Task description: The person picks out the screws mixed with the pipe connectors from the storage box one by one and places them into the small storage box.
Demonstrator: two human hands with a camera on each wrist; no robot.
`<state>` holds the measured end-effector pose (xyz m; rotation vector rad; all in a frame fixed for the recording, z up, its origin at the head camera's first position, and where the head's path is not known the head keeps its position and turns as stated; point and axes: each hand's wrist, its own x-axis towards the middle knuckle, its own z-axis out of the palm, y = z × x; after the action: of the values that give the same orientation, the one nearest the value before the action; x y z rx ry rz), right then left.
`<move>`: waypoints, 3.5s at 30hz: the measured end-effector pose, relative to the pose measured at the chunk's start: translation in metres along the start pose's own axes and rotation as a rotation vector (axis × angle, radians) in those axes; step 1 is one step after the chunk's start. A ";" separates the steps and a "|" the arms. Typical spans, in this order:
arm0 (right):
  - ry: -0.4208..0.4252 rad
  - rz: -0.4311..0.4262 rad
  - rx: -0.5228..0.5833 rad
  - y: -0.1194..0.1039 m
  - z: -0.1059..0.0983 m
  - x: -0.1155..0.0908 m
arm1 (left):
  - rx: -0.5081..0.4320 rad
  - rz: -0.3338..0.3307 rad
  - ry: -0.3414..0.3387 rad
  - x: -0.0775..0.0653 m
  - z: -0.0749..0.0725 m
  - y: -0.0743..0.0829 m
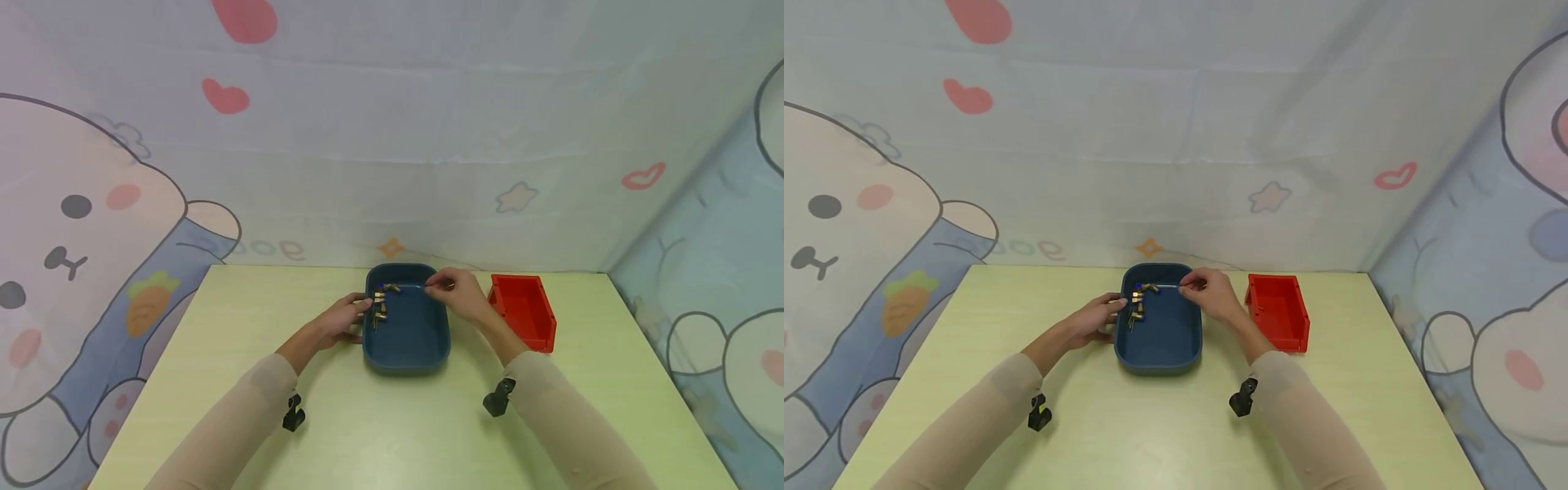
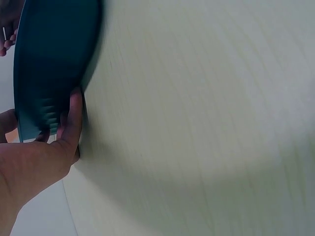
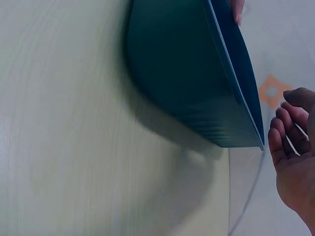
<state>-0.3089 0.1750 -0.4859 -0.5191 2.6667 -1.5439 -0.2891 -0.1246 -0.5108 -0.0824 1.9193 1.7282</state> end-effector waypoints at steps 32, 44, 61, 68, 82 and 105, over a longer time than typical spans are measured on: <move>0.004 -0.022 0.038 -0.017 0.052 0.008 | 0.016 0.001 -0.004 -0.002 -0.001 0.000; 0.006 -0.019 0.013 -0.017 0.070 0.009 | 0.016 -0.001 -0.006 -0.002 0.000 0.001; 0.049 -0.012 0.041 -0.022 0.094 0.012 | 0.007 0.008 -0.003 0.000 0.000 -0.002; 0.065 -0.034 0.047 -0.019 0.103 0.013 | 0.010 0.010 -0.006 0.000 0.000 -0.002; 0.052 -0.006 0.001 -0.016 0.112 0.012 | 0.005 0.023 -0.016 0.000 0.000 -0.001; -0.101 -0.025 -0.256 -0.007 0.112 0.015 | -0.007 0.013 -0.017 0.000 0.000 -0.001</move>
<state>-0.3013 0.0734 -0.5351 -0.6223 2.8034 -1.1516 -0.2890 -0.1244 -0.5117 -0.0581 1.9056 1.7390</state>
